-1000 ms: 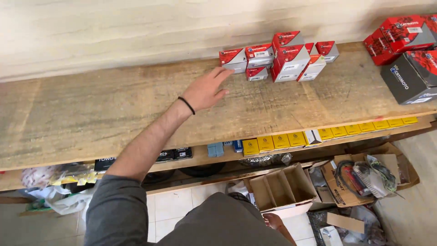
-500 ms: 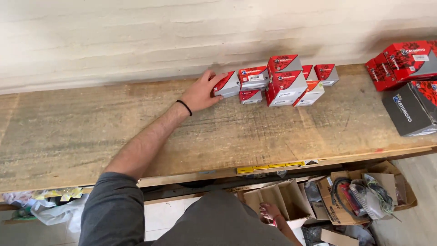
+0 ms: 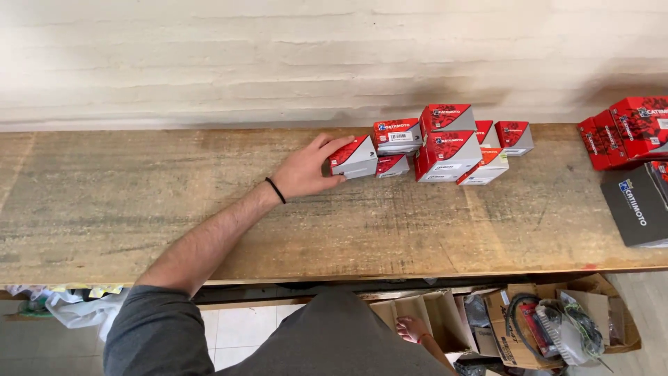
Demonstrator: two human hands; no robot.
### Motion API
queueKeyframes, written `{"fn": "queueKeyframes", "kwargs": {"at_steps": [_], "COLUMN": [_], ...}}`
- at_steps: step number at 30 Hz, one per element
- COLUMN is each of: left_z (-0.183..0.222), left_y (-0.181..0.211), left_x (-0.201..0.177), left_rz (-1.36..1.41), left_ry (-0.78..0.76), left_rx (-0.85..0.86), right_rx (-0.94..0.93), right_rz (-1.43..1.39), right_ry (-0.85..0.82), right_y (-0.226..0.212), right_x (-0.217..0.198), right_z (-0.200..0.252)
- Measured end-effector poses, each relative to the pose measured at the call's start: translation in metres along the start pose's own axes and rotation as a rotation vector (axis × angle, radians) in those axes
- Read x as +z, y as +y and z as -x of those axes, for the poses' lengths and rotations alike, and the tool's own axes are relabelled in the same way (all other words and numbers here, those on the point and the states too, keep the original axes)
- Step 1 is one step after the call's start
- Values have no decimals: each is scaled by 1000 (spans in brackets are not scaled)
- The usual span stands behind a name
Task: The person picks up and puts back several small boxes of motorcycle parts on a shelf and in a shipping box, opening one box to show a plastic-wrapped part and another to show a small mechanical component.
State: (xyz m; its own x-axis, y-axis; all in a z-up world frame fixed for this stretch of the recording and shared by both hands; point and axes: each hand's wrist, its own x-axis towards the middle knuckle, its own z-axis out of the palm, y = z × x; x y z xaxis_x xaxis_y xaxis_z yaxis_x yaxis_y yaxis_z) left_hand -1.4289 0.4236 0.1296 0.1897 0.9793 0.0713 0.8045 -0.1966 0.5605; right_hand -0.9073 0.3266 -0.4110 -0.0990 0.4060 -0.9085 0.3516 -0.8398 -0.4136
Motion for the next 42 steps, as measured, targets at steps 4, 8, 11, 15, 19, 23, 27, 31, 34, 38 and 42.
{"fn": "queueKeyframes", "kwargs": {"at_steps": [4, 8, 11, 15, 19, 23, 27, 31, 34, 38, 42], "left_z": [16, 31, 53, 87, 120, 146, 166, 174, 177, 169, 168], "left_y": [30, 25, 30, 34, 51, 74, 93, 101, 117, 132, 150], "left_x": [-21, -7, 3, 18, 29, 37, 56, 88, 123, 168, 226], "left_rz": [310, 1037, 1431, 1708, 1753, 1472, 1036, 610, 708, 1170, 1755], "left_ry": [26, 10, 24, -27, -92, -37, 194, 336, 285, -157, -818], "left_rx": [-60, -171, -97, -75, -40, 66, 448, 773, 853, 804, 639], "right_rx": [10, 14, 3, 11, -20, -80, -234, -413, -620, -1040, -1527], "right_rz": [43, 54, 11, -42, -168, -371, -457, -563, -589, -484, -300], "right_ry": [7, 42, 60, 130, 171, 168, 210, 405, 601, 775, 918], "right_y": [3, 13, 26, 60, 104, 150, 192, 174, 127, 55, 21], "right_x": [3, 4, 5, 21, 48, 75, 94, 111, 133, 155, 181], "right_z": [4, 10, 19, 36, 51, 65, 79, 145, 244, 380, 485]}}
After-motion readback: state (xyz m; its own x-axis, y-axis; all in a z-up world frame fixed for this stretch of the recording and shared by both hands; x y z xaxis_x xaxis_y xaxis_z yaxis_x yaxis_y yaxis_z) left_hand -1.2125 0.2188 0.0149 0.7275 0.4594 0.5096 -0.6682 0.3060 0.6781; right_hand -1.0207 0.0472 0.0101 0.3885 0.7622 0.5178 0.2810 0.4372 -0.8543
